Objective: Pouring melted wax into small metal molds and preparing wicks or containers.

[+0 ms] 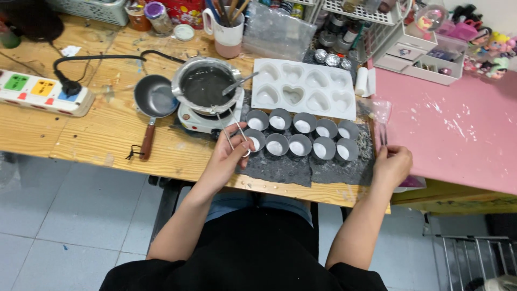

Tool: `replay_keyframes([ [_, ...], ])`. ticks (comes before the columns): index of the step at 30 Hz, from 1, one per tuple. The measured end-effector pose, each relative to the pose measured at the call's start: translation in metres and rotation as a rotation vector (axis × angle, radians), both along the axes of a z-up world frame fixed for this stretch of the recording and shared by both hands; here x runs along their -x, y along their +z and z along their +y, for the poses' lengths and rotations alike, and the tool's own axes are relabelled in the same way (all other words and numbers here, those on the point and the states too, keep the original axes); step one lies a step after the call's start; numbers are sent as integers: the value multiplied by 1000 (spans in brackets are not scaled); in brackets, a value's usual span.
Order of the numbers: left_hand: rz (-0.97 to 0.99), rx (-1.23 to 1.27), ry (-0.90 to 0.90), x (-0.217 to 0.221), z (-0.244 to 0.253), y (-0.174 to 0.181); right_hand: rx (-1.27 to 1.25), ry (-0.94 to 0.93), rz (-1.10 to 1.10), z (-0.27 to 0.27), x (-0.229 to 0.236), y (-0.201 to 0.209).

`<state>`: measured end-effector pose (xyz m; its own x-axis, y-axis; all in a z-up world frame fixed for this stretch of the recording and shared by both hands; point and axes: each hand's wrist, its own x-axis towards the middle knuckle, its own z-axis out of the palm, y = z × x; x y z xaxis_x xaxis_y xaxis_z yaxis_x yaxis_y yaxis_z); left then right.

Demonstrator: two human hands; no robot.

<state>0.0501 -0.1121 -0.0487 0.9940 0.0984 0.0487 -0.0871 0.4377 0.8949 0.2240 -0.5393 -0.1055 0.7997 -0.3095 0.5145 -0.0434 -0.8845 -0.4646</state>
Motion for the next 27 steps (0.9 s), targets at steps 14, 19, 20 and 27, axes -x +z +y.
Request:
replay_keyframes([
  [14,-34,55,-69,8,12,-5,-683,831,-185,178,90,116],
  [19,-48,49,-111,8,11,-15,-423,1032,-178,258,108,155],
  [20,-65,67,-121,7,9,-18,-343,1131,-212,269,108,161],
  [27,-64,106,-148,10,9,-17,-170,1232,-179,301,94,166],
])
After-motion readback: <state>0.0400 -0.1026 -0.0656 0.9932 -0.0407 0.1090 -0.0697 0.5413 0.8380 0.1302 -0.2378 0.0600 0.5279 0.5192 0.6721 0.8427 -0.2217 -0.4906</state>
